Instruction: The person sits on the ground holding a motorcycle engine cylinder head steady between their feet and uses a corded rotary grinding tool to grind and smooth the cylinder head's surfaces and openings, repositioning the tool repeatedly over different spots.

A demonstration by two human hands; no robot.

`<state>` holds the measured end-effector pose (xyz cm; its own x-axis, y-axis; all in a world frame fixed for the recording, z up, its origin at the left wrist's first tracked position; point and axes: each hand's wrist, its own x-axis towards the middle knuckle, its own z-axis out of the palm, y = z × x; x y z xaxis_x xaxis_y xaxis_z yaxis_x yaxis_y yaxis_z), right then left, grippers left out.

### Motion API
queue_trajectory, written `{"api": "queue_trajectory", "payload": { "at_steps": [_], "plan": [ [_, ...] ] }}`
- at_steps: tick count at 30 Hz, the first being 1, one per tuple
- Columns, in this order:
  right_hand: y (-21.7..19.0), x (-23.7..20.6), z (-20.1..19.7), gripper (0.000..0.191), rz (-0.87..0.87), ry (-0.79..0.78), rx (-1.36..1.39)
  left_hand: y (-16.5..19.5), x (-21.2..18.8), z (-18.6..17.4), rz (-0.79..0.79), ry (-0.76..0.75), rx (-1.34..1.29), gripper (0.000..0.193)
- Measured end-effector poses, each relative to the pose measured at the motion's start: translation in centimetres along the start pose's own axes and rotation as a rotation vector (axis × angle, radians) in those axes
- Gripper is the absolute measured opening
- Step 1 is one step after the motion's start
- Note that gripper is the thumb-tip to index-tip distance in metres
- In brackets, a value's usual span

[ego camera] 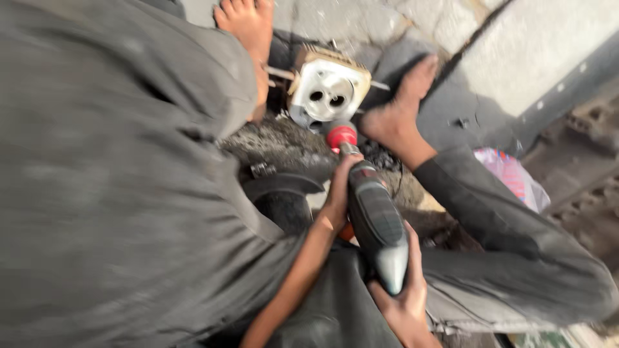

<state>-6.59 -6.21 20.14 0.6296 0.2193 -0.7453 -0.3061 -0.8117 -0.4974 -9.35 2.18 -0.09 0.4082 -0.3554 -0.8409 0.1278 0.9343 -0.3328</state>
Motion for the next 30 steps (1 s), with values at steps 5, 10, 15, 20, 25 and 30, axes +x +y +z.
{"api": "queue_trajectory", "payload": {
  "at_steps": [5,10,15,20,25,30],
  "plan": [
    [0.6,-0.1,-1.0,0.106,0.191,0.023,-0.023,0.2,-0.7,1.1,0.037,0.070,-0.096,0.033],
    [0.0,-0.7,-0.9,0.111,-0.004,-0.038,-0.027,0.9,-1.2,1.5,-0.065,-0.013,-0.093,0.045],
    [-0.8,0.2,-0.4,0.108,0.155,-0.105,-0.013,1.8,-1.7,0.5,-0.103,0.036,-0.091,0.049],
    [-1.0,0.1,-0.3,0.109,-0.044,-0.164,0.000,2.4,-3.0,-0.1,0.016,-0.047,-0.118,0.052],
    [-1.3,-1.1,0.4,0.109,0.062,-0.027,0.137,1.3,-1.8,1.2,-0.145,0.009,0.001,0.051],
    [-2.0,-1.3,0.7,0.109,0.282,-0.039,0.211,0.6,-0.9,0.7,-0.123,-0.047,0.010,0.054]
  ]
}}
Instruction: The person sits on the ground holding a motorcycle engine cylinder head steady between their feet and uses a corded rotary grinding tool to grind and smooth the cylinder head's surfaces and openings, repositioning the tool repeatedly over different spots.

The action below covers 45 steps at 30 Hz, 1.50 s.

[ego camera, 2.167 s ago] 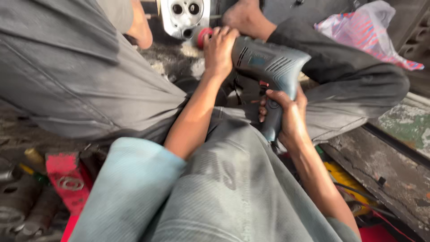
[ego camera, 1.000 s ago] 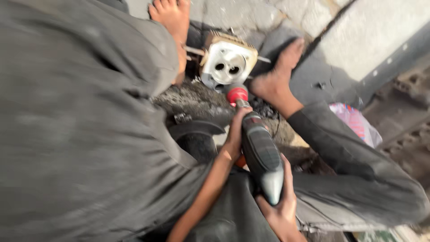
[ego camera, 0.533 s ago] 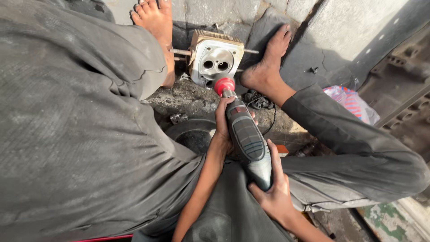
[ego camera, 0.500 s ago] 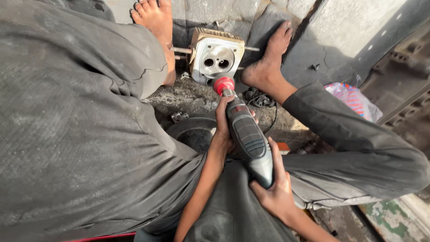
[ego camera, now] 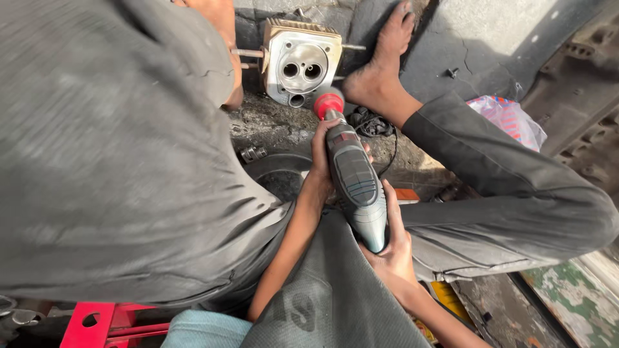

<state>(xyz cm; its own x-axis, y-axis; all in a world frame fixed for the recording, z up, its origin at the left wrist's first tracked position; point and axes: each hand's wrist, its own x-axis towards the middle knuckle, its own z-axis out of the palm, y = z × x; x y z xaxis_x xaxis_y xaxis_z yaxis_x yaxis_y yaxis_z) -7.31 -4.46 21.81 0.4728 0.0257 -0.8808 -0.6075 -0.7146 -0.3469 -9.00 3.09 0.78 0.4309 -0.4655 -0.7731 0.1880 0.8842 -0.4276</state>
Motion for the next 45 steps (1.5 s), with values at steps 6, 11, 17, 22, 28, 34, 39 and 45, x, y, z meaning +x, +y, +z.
{"api": "queue_trajectory", "payload": {
  "at_steps": [6,11,17,22,28,34,39,45],
  "plan": [
    [0.1,0.8,-1.0,0.103,-0.144,0.014,-0.047,0.0,-0.4,-0.9,0.172,0.112,0.079,0.053],
    [0.8,1.6,-1.4,0.107,-0.219,-0.088,-0.136,0.7,-0.4,-2.8,0.198,0.043,-0.048,0.047],
    [0.9,0.7,-1.2,0.105,-0.110,-0.029,-0.088,-0.1,-0.2,-3.0,0.219,0.041,-0.002,0.051],
    [2.4,2.4,-2.9,0.069,-0.054,0.043,0.346,-0.3,0.4,-0.4,0.122,0.202,0.095,0.054],
    [5.6,0.9,-3.2,0.045,0.043,0.087,0.576,-2.6,0.7,-0.4,0.039,0.132,0.194,0.067],
    [6.1,1.5,-3.1,0.036,0.091,0.120,0.626,-3.0,2.4,-0.7,0.084,0.032,0.246,0.067],
    [6.0,1.9,-3.4,0.035,0.061,0.117,0.617,-2.8,3.1,0.1,0.197,-0.028,0.234,0.062],
    [6.1,2.0,-3.5,0.039,0.011,0.100,0.606,-2.2,3.1,0.1,0.172,-0.044,0.283,0.063]
  ]
}}
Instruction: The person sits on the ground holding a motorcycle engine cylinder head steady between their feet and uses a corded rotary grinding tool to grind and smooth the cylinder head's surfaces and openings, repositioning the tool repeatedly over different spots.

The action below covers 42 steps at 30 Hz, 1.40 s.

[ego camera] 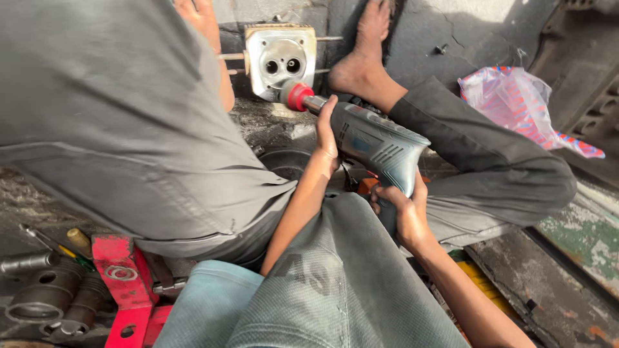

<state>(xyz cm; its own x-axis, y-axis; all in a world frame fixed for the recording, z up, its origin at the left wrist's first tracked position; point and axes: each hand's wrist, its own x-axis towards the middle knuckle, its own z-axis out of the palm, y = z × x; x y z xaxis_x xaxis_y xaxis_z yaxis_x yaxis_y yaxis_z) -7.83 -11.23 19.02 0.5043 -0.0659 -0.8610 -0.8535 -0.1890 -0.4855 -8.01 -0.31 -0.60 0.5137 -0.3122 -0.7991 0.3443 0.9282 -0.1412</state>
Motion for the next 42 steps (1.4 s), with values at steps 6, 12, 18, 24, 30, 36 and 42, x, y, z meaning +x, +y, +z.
{"api": "queue_trajectory", "payload": {
  "at_steps": [6,12,18,24,30,36,42],
  "plan": [
    [-0.3,-0.8,0.6,0.052,-0.104,0.012,-0.047,0.9,-0.5,0.4,-0.213,0.118,0.079,0.064],
    [0.1,-0.9,1.1,0.060,-0.157,0.032,-0.091,0.7,0.2,0.0,-0.033,0.022,0.027,0.061],
    [0.5,-0.5,0.8,0.055,-0.169,0.039,-0.082,0.2,1.0,-0.2,-0.044,-0.014,-0.007,0.058],
    [-0.9,0.1,1.7,0.076,-0.279,0.035,-0.292,1.7,0.7,0.5,0.039,-0.026,-0.057,0.058],
    [-2.8,-0.2,2.9,0.073,-0.312,-0.011,-0.309,1.9,0.9,0.7,0.079,0.002,-0.067,0.055],
    [-5.7,0.3,2.5,0.082,-0.218,-0.022,-0.271,3.2,-0.5,3.3,0.086,0.517,0.321,0.064],
    [-9.1,0.4,0.1,0.096,-0.399,-0.079,-0.467,6.3,-4.6,6.7,0.926,0.627,1.722,0.049]
  ]
}}
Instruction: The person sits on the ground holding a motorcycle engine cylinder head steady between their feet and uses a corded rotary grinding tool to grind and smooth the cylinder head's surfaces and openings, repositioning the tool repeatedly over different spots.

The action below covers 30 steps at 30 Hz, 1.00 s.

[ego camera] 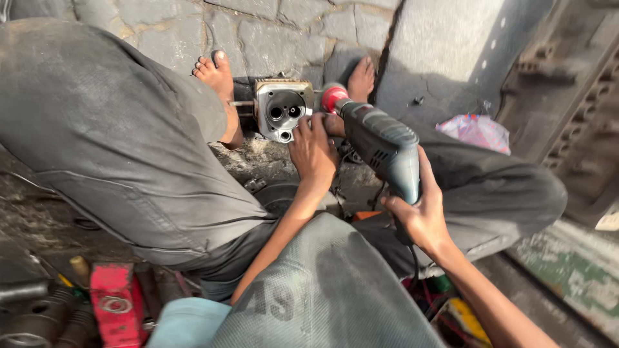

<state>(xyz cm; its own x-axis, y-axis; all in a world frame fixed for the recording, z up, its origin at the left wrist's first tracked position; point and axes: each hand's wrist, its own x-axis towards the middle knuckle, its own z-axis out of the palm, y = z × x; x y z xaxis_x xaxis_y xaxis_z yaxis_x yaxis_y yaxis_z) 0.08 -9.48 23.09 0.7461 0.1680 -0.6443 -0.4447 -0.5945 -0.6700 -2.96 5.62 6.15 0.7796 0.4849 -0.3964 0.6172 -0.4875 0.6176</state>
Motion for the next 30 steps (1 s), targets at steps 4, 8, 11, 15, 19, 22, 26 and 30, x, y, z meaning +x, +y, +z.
{"api": "queue_trajectory", "payload": {
  "at_steps": [4,8,11,15,19,22,26,30],
  "plan": [
    [0.9,0.4,-1.9,0.098,-0.080,-0.120,0.061,-1.0,3.0,0.9,0.564,0.042,-0.248,0.054],
    [2.5,1.0,-1.1,0.094,-0.097,-0.133,-0.103,-3.3,4.7,3.5,0.493,-0.208,-0.558,0.031],
    [3.1,1.6,-0.3,0.095,0.089,-0.179,0.109,-4.0,5.0,4.5,0.395,-0.139,-0.405,0.010],
    [3.5,1.8,0.2,0.089,-0.003,-0.130,0.008,-4.1,4.3,5.5,0.358,0.022,-0.517,0.010],
    [3.9,1.9,0.4,0.069,0.107,-0.096,0.163,-4.2,3.8,6.2,0.292,0.042,-0.463,0.011],
    [3.6,1.8,0.8,0.068,-0.060,-0.114,-0.012,-4.5,3.9,6.6,0.273,-0.003,-0.604,0.008],
    [2.7,2.4,1.2,0.055,0.170,-0.041,0.171,-4.2,4.3,7.0,0.252,0.043,-0.429,0.009],
    [2.3,2.2,1.4,0.058,0.008,-0.058,0.065,-3.9,3.7,7.0,0.275,0.054,-0.519,0.012]
  ]
}}
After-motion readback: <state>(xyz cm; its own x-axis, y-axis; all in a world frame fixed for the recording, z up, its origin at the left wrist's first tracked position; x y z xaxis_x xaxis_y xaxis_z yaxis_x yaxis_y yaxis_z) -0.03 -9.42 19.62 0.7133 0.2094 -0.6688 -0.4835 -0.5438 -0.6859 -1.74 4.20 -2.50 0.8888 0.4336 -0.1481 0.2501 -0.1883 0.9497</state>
